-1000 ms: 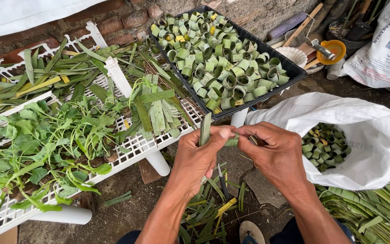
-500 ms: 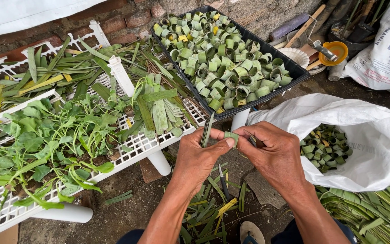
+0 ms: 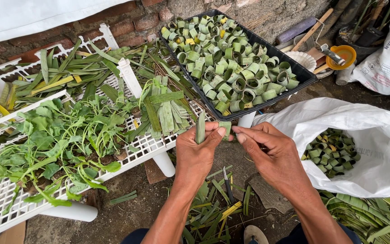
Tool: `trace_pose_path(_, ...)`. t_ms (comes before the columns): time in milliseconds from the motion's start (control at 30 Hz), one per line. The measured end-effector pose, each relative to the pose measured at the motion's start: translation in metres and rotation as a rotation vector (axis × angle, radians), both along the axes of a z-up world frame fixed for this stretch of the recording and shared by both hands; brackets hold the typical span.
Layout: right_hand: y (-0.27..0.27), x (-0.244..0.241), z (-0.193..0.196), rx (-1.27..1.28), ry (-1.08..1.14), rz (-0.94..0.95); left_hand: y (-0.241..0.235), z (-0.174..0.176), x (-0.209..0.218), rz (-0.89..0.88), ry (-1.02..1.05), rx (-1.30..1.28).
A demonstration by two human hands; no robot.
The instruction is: The person repeatedly picks up long green leaves, rolls them into tight cylindrical shapes by hand, and places them into a black tray. The person also occasionally picks up and sets down a pair of scissors.
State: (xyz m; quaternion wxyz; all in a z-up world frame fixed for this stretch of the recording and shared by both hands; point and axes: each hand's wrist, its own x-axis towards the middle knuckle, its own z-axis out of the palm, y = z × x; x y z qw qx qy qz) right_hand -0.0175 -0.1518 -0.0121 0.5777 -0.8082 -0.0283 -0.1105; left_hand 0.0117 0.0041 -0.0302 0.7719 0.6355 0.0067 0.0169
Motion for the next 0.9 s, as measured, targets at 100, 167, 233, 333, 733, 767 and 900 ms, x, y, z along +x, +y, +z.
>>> trace_pose_path(100,-0.005,0.001,-0.014,0.086,-0.028,-0.017,0.005,-0.003,0.003,-0.036,-0.085,0.08)
trace_pose_path(167,-0.005,0.003,-0.02,0.107,-0.033,-0.026,0.004,-0.001,0.002,-0.037,-0.132,0.113)
trace_pose_path(233,-0.006,0.004,-0.023,0.127,-0.04,-0.035,0.003,0.0,0.0,-0.038,-0.18,0.146)
trace_pose_path(333,-0.006,0.005,-0.023,0.113,-0.04,-0.029,0.001,-0.002,-0.003,-0.021,-0.221,0.235)
trace_pose_path(733,0.007,-0.004,-0.015,-0.102,-0.034,-0.099,0.0,-0.027,0.001,-0.034,-0.579,0.697)
trace_pose_path(767,0.006,-0.003,-0.015,-0.105,-0.03,-0.094,0.0,-0.032,0.002,-0.054,-0.555,0.666)
trace_pose_path(900,0.003,-0.001,-0.013,-0.008,-0.083,-0.04,0.003,-0.029,0.001,-0.118,-0.339,0.441)
